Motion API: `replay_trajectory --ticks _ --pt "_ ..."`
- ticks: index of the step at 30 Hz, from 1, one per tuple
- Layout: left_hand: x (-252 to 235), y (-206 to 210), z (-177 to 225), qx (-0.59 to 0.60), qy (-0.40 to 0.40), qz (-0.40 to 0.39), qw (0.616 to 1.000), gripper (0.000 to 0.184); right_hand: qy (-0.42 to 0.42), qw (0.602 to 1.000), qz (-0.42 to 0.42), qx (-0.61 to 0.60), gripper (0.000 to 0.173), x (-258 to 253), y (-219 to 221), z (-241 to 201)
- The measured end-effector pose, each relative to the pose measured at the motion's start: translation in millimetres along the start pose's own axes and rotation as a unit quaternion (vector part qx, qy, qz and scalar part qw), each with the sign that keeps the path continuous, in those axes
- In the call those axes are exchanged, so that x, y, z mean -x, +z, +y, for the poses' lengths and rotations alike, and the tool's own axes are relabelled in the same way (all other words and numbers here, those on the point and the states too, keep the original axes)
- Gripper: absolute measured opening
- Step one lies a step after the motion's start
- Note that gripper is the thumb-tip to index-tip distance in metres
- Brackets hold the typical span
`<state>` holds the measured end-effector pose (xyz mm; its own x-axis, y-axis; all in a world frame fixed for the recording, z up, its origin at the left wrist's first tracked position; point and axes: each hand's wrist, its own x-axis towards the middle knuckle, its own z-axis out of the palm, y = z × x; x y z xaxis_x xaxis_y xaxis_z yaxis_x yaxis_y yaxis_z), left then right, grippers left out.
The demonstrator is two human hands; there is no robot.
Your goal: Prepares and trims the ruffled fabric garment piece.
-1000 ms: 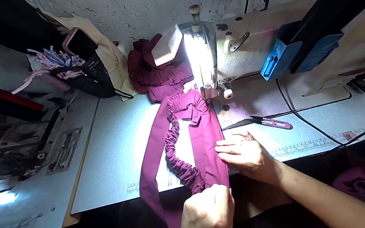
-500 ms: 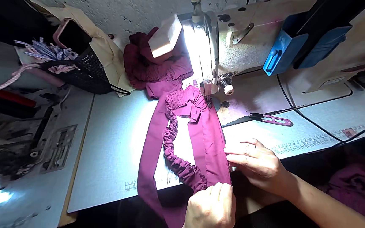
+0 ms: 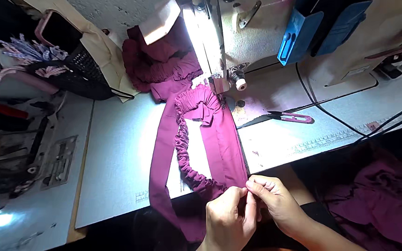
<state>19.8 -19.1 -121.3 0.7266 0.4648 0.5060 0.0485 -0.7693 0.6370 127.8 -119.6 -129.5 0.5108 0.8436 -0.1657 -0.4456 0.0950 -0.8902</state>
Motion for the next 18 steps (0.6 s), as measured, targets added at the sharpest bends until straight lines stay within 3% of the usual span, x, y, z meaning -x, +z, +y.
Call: replay_trajectory --ticks 4,9,14,18 --pt "3 0 -6 0.166 -0.057 -0.016 0.984 0.016 0.042 0.996 0.003 -0.081 0.027 6 3 4" --pt "5 4 -10 0.308 -0.151 0.025 0.939 0.017 0.058 0.995 0.004 -0.079 0.004 14 5 12" --pt "2 5 -9 0.342 -0.192 0.031 0.919 0.01 -0.013 1.0 0.015 0.001 0.005 18 8 23" --pt "5 10 -5 0.25 -0.193 0.059 0.947 0.01 -0.054 0.991 0.051 0.113 0.009 24 9 29"
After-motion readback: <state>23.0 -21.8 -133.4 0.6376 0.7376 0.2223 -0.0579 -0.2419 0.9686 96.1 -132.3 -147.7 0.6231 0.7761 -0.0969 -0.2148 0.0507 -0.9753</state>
